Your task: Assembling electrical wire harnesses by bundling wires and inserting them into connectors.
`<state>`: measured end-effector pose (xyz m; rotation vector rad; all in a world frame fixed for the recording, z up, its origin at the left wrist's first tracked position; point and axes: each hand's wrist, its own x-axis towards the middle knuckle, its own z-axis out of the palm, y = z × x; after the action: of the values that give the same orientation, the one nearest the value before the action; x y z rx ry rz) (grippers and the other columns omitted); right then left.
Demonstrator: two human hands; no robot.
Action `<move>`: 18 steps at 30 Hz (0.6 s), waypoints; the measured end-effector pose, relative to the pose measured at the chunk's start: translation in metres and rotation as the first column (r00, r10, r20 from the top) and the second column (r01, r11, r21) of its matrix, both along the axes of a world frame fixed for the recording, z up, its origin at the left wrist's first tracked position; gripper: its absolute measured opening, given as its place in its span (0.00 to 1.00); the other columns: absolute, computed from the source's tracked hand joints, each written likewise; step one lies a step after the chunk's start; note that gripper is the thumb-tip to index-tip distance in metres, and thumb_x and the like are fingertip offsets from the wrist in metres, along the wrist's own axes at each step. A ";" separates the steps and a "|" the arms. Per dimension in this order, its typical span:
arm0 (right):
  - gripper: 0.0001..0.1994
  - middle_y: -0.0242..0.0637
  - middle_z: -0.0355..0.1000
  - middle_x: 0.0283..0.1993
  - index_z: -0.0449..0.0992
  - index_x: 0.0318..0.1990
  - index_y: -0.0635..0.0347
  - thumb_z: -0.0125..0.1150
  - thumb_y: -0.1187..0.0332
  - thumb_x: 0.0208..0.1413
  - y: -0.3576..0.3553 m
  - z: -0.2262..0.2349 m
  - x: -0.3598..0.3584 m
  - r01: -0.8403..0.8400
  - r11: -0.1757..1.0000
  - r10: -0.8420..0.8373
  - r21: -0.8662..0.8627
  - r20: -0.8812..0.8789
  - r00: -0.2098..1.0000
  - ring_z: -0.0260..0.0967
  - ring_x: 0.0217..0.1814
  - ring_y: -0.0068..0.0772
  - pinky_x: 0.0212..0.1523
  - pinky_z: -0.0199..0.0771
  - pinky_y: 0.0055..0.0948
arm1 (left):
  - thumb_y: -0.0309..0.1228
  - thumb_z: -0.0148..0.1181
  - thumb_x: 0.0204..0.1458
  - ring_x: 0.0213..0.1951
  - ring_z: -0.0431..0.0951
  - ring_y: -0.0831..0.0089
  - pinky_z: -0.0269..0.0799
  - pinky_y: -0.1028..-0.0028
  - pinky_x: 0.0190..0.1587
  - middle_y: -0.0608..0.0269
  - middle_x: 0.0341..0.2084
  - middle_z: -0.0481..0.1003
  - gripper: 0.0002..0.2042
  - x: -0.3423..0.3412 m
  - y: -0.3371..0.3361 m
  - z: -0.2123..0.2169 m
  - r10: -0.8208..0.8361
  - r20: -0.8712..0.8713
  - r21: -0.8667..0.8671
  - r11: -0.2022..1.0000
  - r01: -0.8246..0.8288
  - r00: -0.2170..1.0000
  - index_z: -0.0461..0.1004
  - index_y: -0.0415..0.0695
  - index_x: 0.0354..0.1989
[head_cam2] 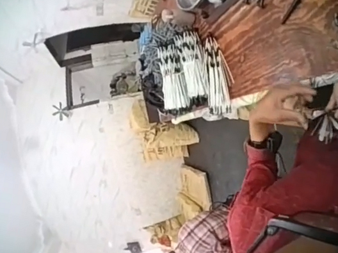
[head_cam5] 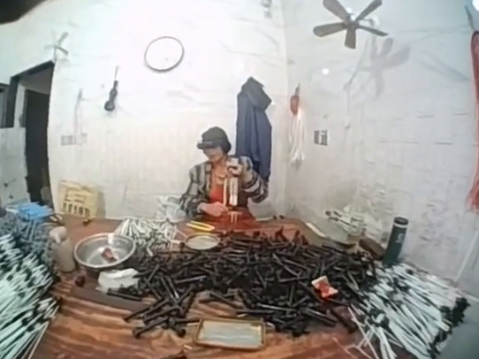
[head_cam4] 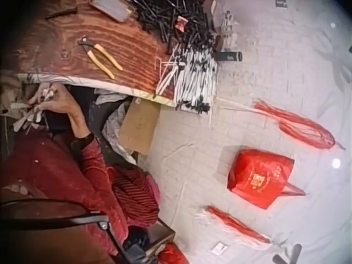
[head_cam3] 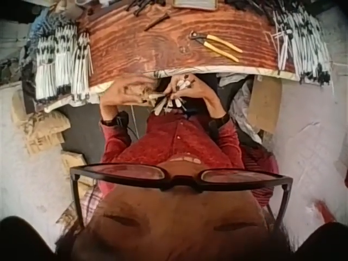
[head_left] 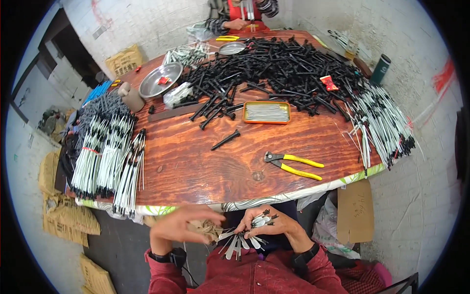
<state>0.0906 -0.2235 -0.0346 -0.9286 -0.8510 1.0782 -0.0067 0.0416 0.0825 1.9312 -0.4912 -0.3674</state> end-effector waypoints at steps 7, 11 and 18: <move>0.08 0.45 0.80 0.43 0.72 0.33 0.64 0.67 0.81 0.55 0.000 0.000 -0.009 -0.023 0.999 0.022 0.029 0.053 0.998 0.78 0.55 0.37 0.51 0.79 0.33 | 0.26 0.64 0.52 0.41 0.78 0.62 0.72 0.68 0.44 0.58 0.37 0.77 0.11 0.091 -0.025 -0.008 0.364 0.529 0.257 0.792 -0.554 0.766 0.79 0.37 0.43; 0.08 0.45 0.80 0.43 0.72 0.33 0.64 0.67 0.81 0.55 -0.006 -0.001 -0.009 0.004 0.999 -0.005 0.035 0.027 1.000 0.78 0.54 0.37 0.50 0.79 0.32 | 0.23 0.64 0.48 0.36 0.78 0.62 0.74 0.68 0.40 0.59 0.30 0.77 0.06 0.067 -0.070 0.059 0.370 0.569 -0.166 0.926 -0.338 0.734 0.81 0.39 0.35; 0.08 0.46 0.79 0.45 0.71 0.33 0.63 0.68 0.81 0.54 -0.007 -0.010 0.001 0.030 0.999 -0.029 0.017 -0.106 0.994 0.78 0.54 0.38 0.49 0.80 0.32 | 0.29 0.70 0.52 0.31 0.78 0.74 0.76 0.75 0.31 0.62 0.31 0.79 0.03 0.054 -0.050 0.096 -0.176 0.671 -0.339 0.791 0.509 0.720 0.84 0.47 0.34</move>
<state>0.0917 -0.2308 -0.0445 -0.8588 -0.7568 1.0827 0.0477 -0.0083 0.1787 1.3812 -1.2788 0.1722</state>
